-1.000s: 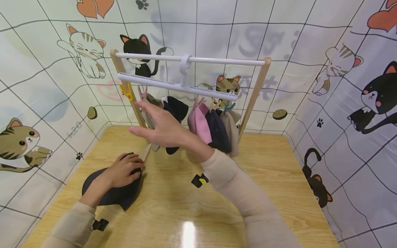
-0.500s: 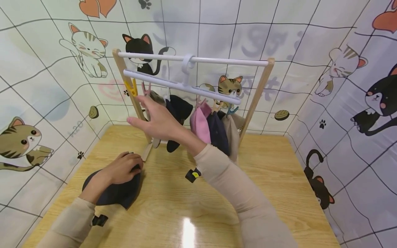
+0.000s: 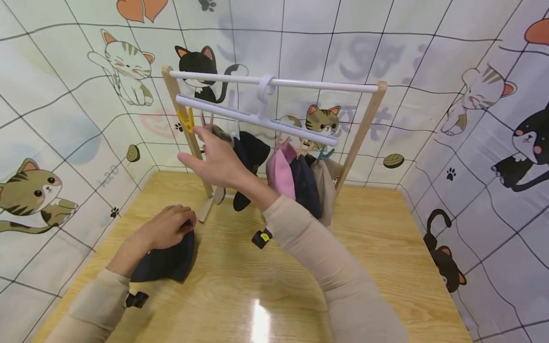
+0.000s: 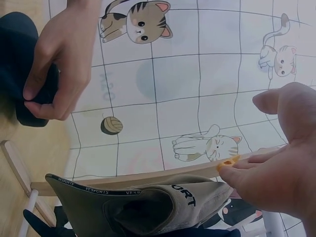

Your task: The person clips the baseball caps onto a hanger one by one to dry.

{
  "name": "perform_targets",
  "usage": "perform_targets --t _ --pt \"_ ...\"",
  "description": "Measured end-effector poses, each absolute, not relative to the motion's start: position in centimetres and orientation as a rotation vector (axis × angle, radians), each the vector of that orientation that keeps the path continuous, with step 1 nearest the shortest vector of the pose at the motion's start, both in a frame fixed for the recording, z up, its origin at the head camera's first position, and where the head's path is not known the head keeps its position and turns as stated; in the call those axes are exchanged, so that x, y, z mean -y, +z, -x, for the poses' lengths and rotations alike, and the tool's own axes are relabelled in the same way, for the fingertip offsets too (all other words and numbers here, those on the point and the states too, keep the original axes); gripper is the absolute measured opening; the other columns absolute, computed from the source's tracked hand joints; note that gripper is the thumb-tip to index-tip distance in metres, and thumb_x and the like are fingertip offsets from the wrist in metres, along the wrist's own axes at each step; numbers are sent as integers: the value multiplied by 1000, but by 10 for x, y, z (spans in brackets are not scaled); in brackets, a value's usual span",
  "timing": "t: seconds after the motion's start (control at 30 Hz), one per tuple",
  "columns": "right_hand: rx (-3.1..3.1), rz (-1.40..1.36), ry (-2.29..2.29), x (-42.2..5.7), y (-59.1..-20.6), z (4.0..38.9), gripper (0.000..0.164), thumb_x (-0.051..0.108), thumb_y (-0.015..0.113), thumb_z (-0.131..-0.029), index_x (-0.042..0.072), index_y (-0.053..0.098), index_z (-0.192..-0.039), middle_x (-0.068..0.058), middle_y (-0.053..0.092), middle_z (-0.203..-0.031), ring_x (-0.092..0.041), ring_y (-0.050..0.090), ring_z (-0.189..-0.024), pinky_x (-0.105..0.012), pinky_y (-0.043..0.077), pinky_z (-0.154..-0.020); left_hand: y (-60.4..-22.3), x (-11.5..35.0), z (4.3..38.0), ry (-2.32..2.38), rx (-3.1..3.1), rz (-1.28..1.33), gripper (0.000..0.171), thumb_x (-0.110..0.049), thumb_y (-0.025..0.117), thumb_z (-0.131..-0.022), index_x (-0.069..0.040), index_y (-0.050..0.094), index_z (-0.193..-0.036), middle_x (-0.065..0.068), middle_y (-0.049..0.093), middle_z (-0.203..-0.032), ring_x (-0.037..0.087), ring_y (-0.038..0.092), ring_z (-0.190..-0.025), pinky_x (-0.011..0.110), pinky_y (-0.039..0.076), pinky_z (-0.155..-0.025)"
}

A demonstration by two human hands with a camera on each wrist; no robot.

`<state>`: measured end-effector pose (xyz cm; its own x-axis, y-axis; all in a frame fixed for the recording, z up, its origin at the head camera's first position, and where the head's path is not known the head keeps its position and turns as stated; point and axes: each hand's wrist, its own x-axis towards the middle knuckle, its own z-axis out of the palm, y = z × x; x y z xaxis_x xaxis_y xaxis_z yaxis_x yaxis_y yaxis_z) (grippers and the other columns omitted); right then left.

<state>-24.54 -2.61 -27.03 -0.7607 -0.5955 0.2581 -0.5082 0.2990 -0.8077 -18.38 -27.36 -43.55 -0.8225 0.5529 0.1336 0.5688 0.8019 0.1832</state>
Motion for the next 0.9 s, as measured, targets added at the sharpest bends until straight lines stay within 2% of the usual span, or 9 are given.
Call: perform_targets --t 0.2,0.47,0.6,0.9 --pt "-2446 980 -1492 35 -272 249 84 37 67 -114 13 23 -181 -12 32 -187 -33 44 -169 -47 44 -134 -429 277 185 -397 2886 916 20 4 70 -102 -15 77 -103 1 72 -98 21 65 -89 59 59 -97" --pt "-2501 929 -1482 47 -269 251 86 36 67 -113 12 19 -181 -13 30 -187 -35 48 -166 -50 49 -131 -417 278 185 -461 2850 971 18 1 74 -105 -12 86 -108 1 70 -95 18 62 -84 42 57 -80" --pt "-2523 885 -1472 52 -266 253 87 37 66 -114 13 17 -181 -13 32 -186 -35 48 -166 -53 49 -129 -410 279 187 -513 2823 995 15 0 75 -106 -12 84 -106 1 70 -96 20 66 -88 42 60 -82" --pt "-2499 796 -1506 61 -263 257 91 40 66 -113 20 11 -183 -7 25 -190 -33 44 -169 -50 46 -133 -397 280 190 -676 2804 971 10 -7 75 -108 -13 82 -111 0 73 -104 17 70 -94 41 62 -88"
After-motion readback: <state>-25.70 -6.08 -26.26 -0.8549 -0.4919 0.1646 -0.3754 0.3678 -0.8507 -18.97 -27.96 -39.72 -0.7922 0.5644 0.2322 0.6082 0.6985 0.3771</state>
